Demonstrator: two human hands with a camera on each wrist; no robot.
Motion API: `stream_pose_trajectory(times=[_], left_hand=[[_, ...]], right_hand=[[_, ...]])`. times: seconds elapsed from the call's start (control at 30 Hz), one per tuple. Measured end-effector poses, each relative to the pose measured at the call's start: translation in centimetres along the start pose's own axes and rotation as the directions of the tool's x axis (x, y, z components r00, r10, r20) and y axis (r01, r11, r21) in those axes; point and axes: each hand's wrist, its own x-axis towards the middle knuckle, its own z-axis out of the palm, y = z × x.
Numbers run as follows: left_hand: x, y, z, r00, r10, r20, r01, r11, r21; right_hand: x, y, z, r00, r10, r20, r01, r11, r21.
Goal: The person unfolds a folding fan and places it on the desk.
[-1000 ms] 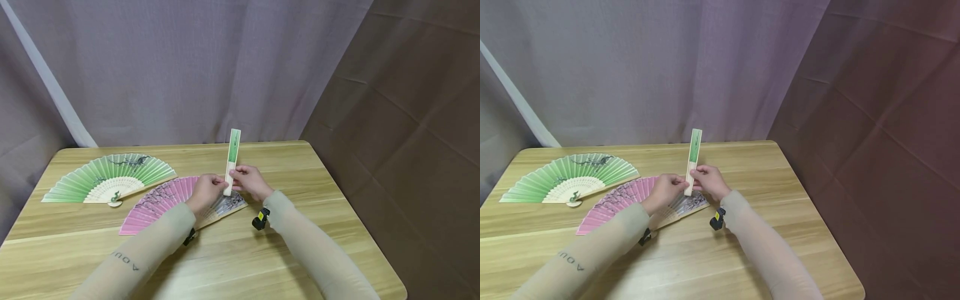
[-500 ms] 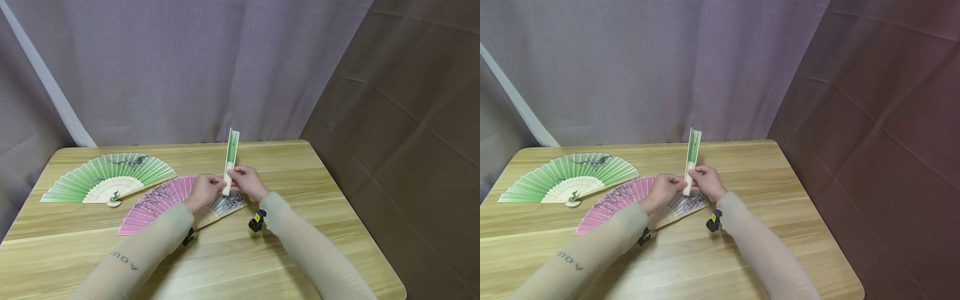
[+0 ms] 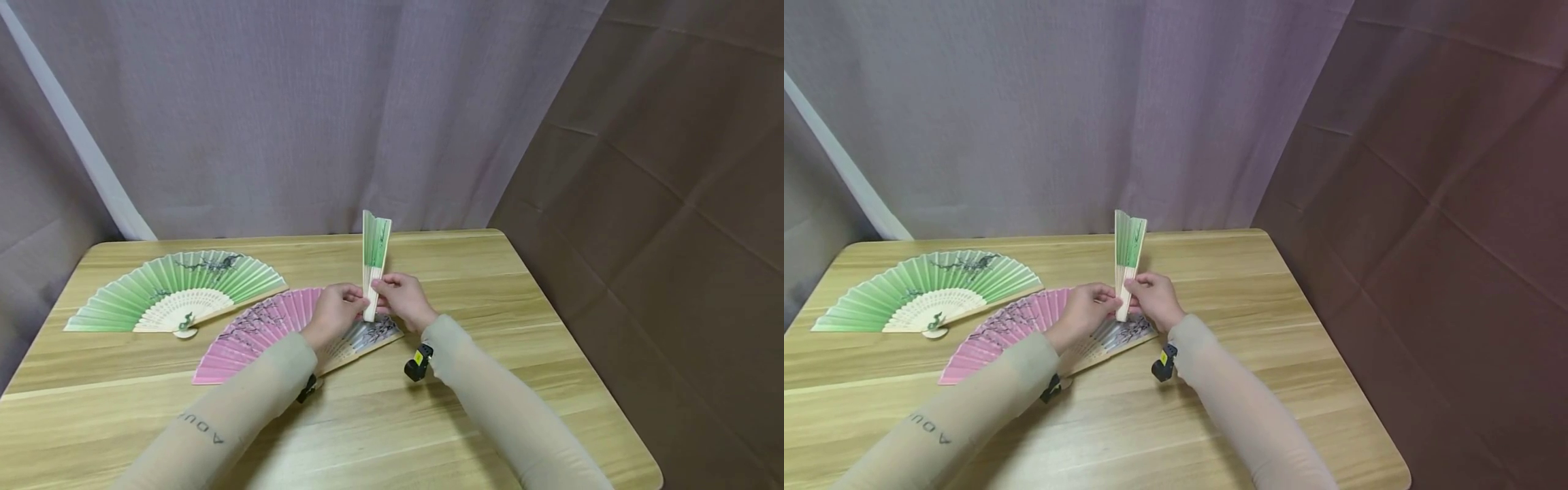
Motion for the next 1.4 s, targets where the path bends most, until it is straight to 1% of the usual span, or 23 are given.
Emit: stream_pose_trajectory(times=[0.13, 0.3, 0.57, 0.63, 0.73, 0.87, 0.97, 1.07, 1.27, 1.4], left_hand=[[-0.16, 0.1, 0.02, 1.0, 0.018, -0.005, -0.018, 1.0, 0.006], [-0.16, 0.06, 0.13, 0.998, 0.055, -0.005, -0.055, 0.998, 0.022], [0.02, 0.08, 0.24, 0.998, 0.056, 0.009, -0.056, 0.998, 0.003], [0.06, 0.03, 0.25, 0.999, 0.052, 0.008, -0.052, 0.999, -0.013], [0.04, 0.02, 0.27, 0.999, 0.043, 0.005, -0.043, 0.997, -0.065], [-0.1, 0.28, 0.26, 1.0, 0.014, 0.001, -0.014, 0.987, -0.159], [-0.19, 0.5, 0.19, 1.0, -0.014, -0.005, 0.012, 0.98, -0.198], [-0.19, 0.55, 0.02, 0.999, -0.034, -0.014, 0.031, 0.981, -0.193], [-0.04, 0.16, -0.39, 0.998, -0.044, -0.047, 0.036, 0.987, -0.154], [-0.09, 0.02, -0.63, 0.997, -0.049, -0.055, 0.04, 0.985, -0.168]], right_hand=[[-0.13, 0.03, 0.0, 1.0, -0.001, -0.009, 0.001, 1.0, -0.004], [-0.11, 0.12, -0.09, 1.0, 0.01, -0.019, -0.01, 1.0, 0.001], [0.25, 0.34, -0.05, 0.998, 0.035, -0.057, -0.036, 0.999, -0.01], [0.31, 0.33, -0.04, 0.997, 0.039, -0.063, -0.04, 0.999, -0.008], [0.37, 0.29, -0.02, 0.996, 0.043, -0.078, -0.042, 0.999, 0.015], [0.32, 0.12, 0.09, 0.994, 0.042, -0.103, -0.037, 0.998, 0.057], [0.17, -0.07, 0.2, 0.993, 0.037, -0.113, -0.028, 0.996, 0.081], [0.02, -0.23, 0.27, 0.993, 0.034, -0.117, -0.023, 0.995, 0.093], [-0.27, -0.24, 0.17, 0.992, 0.029, -0.125, -0.019, 0.996, 0.082], [-0.29, -0.1, -0.14, 0.99, 0.024, -0.138, -0.011, 0.995, 0.096]])
